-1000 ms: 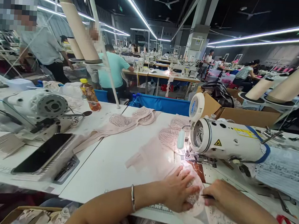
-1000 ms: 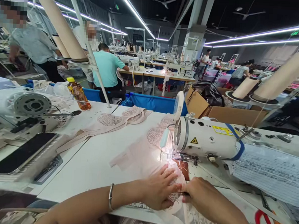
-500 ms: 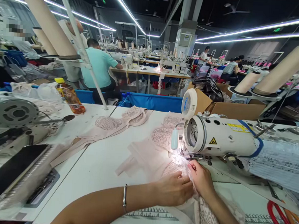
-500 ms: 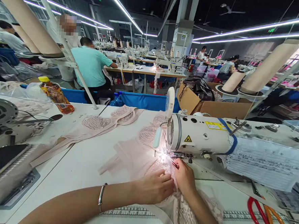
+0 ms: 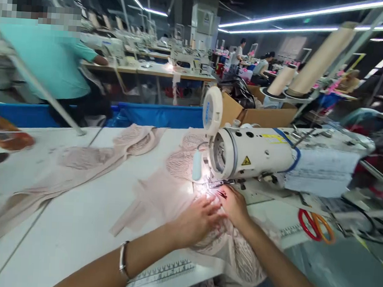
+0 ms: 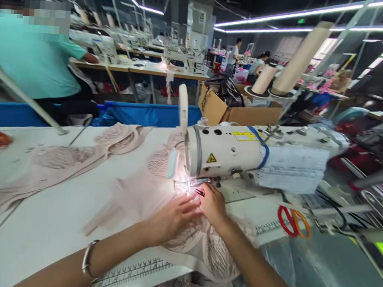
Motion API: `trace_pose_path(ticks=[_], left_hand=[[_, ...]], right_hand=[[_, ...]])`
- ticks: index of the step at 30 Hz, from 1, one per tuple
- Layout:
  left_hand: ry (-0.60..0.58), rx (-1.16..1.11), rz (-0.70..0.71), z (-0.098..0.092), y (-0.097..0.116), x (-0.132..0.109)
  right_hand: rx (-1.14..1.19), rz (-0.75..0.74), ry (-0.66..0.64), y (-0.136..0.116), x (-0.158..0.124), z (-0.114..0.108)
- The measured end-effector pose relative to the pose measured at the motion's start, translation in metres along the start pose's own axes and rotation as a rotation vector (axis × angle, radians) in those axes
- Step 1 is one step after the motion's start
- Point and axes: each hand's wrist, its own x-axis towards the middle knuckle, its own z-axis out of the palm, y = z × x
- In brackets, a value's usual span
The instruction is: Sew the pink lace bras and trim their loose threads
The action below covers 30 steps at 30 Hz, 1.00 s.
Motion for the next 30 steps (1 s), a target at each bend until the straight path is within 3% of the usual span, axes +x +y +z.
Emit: trace_pose_path(ticks=[4,7,11,19,30], left_hand=[[0.125,0.116,-0.215,0.020,-0.003,0.000],[0.152,0.326,-0.162,0.028,-0.001,-0.003],[0.117,0.431,-0.123,0.025,0.007,-0.005],[0.104,0.353,-0.137,0.022,0.004,-0.002],[0.096,0.270,-0.119,0.008,-0.005,0.005]], right_hand=[[-0.016,0.021,-0.008,0.001,0.001,-0.002],[-0.012,0.003,0.007,-0.001,-0.001,-0.006],[0.011,-0.040,0.002,-0.005,-0.005,-0.008],[-0.193,-0.070,-0.085,-0.004,-0.009,-0.002],[-0.238,-0.198,-0.100,-0.008,-0.008,0.005]])
